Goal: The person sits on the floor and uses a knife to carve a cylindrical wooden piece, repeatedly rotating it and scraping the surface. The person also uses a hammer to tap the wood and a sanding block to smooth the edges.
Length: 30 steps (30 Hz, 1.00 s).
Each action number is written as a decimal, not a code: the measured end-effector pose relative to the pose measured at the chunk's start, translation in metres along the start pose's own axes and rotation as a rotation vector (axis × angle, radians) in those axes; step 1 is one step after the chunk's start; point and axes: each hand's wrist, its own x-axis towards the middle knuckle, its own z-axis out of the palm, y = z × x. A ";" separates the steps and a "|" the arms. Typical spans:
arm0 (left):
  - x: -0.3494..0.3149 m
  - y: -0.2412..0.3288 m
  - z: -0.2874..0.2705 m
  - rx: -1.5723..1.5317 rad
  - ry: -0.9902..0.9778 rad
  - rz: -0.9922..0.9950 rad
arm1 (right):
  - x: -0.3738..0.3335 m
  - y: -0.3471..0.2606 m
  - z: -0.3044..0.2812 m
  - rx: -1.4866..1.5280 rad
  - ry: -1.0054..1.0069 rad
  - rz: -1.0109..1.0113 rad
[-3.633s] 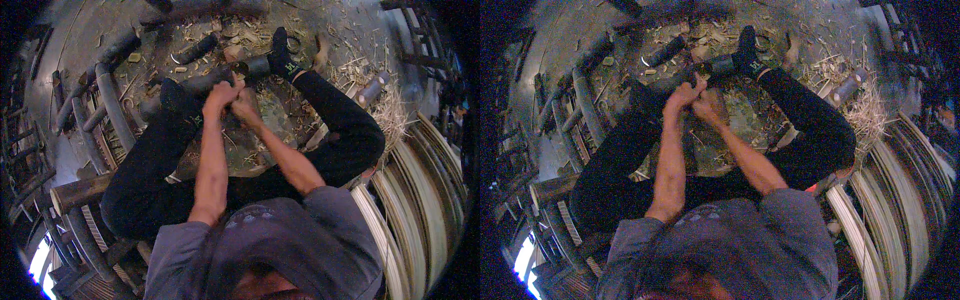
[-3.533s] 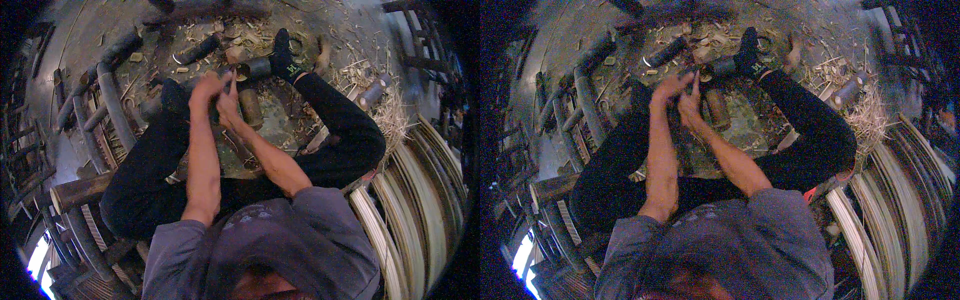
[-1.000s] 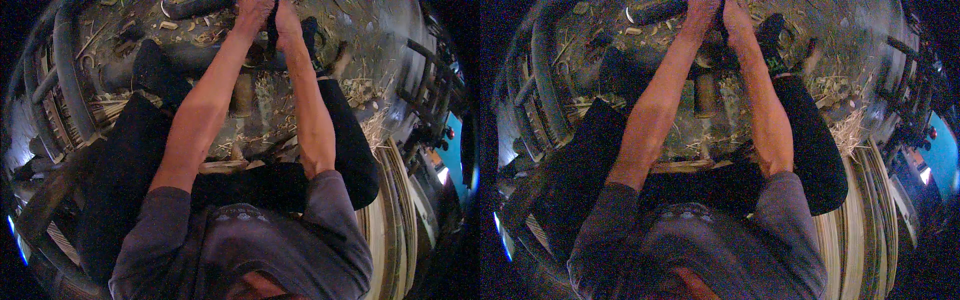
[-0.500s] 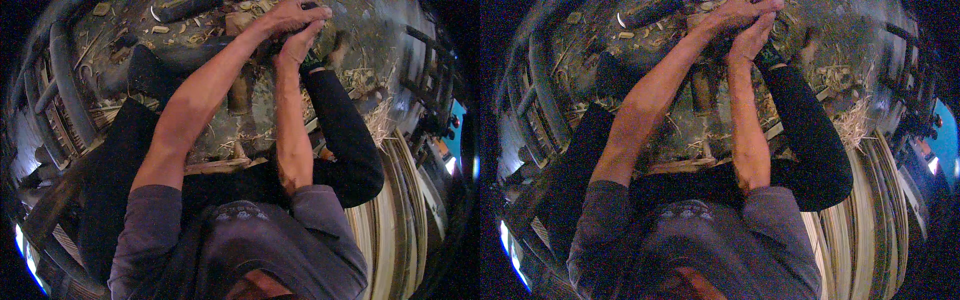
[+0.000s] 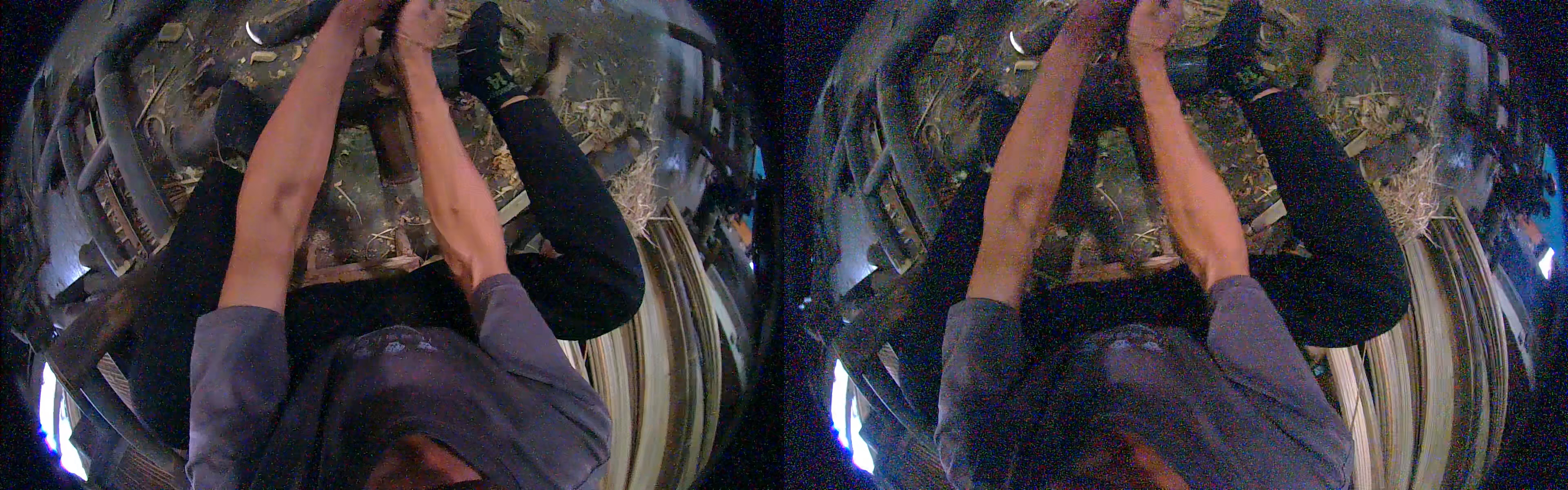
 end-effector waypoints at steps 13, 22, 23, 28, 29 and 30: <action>-0.083 -0.026 -0.062 0.086 0.870 0.470 | -0.025 0.018 0.102 -0.096 -0.423 -0.266; -0.137 -0.047 -0.034 -0.184 1.234 0.534 | -0.036 0.050 0.115 -0.501 -0.638 -0.268; -0.144 -0.054 -0.028 -0.204 1.316 0.531 | -0.039 0.054 0.115 -0.560 -0.710 -0.235; -0.130 -0.066 -0.042 -0.148 1.243 0.526 | -0.043 0.032 0.109 -0.619 -0.644 -0.204; -0.117 -0.067 -0.049 -0.129 1.144 0.517 | -0.032 0.032 0.105 -0.575 -0.583 -0.223; -0.102 -0.054 -0.039 -0.281 1.102 0.474 | -0.017 0.037 0.096 -0.527 -0.515 -0.233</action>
